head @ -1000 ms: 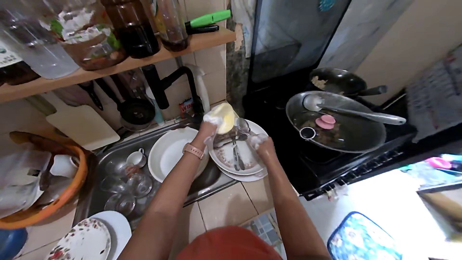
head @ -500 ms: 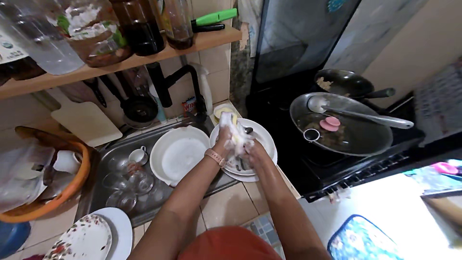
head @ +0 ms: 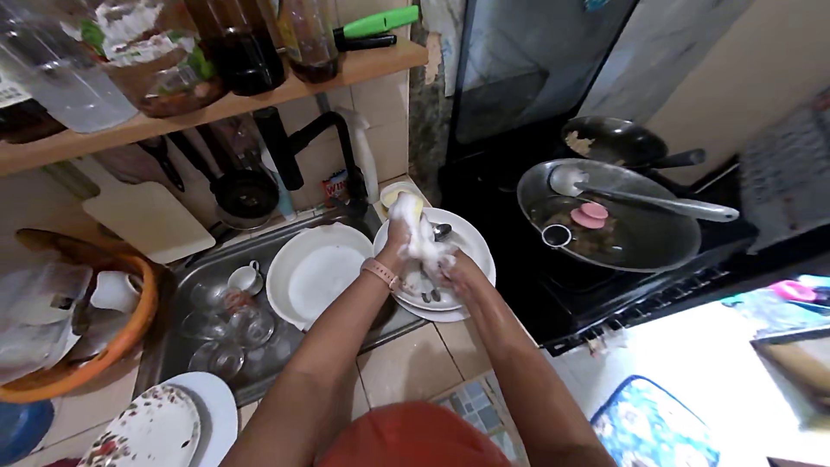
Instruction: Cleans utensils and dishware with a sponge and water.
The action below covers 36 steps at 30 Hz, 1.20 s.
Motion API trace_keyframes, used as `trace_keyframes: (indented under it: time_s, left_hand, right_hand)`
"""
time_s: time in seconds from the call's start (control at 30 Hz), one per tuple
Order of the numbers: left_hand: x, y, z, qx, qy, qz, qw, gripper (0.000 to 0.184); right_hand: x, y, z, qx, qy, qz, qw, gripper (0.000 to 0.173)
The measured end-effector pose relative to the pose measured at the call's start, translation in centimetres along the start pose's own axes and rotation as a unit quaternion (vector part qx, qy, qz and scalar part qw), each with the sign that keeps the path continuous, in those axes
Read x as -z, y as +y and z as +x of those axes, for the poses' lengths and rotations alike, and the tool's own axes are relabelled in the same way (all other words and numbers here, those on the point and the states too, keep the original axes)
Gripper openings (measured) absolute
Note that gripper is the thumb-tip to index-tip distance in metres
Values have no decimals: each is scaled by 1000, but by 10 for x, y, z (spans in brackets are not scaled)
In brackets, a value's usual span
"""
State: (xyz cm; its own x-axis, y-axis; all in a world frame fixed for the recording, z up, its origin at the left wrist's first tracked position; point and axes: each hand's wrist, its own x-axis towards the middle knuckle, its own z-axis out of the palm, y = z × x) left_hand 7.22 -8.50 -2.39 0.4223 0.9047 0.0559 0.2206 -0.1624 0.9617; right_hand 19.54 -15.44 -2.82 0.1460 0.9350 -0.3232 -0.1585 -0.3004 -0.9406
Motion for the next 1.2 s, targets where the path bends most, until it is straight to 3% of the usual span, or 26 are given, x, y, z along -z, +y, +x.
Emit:
trace_keyframes:
  time_s: [0.07, 0.13, 0.17, 0.27, 0.47, 0.53, 0.63, 0.73, 0.87, 1.03, 1.13, 1.2]
  left_hand:
    - [7, 4, 3, 11, 3, -15, 1000, 35]
    - [15, 22, 10, 27, 32, -19, 999, 34]
    - [19, 31, 20, 25, 63, -17, 998, 35]
    - [30, 40, 43, -25, 120, -28, 992, 31]
    - [7, 13, -5, 93, -43, 70, 992, 37]
    - [-3, 3, -1, 96, -59, 61, 992, 38]
    - [0, -11, 17, 6, -57, 71, 996, 39]
    - [17, 13, 3, 42, -22, 121, 992, 42]
    - [4, 9, -5, 74, 21, 93, 993, 45]
    - [-14, 14, -6, 143, -82, 82, 983, 32]
    - [-4, 15, -9, 124, -70, 55, 988, 39]
    - [1, 17, -9, 87, -76, 63, 991, 44]
  right_hand:
    - [4, -5, -1, -6, -8, -71, 997, 20]
    - [15, -3, 3, -23, 3, -179, 984, 12]
    - [23, 4, 9, -33, 11, -217, 976, 19]
    - [33, 17, 10, -24, 88, -222, 971, 21]
    - [9, 10, 8, 100, 182, -230, 951, 26]
    - [-4, 7, 6, 91, 176, -260, 945, 28]
    - [-14, 4, -2, 70, 158, -300, 938, 28]
    - [-11, 1, -11, 46, 138, -336, 930, 27]
    - [-19, 7, -8, 63, 175, -293, 938, 25]
    - [-22, 13, 3, 109, 209, -228, 945, 30]
    - [-10, 9, 4, 129, 205, -206, 948, 30]
    - [-1, 6, 5, 201, 203, -156, 946, 41]
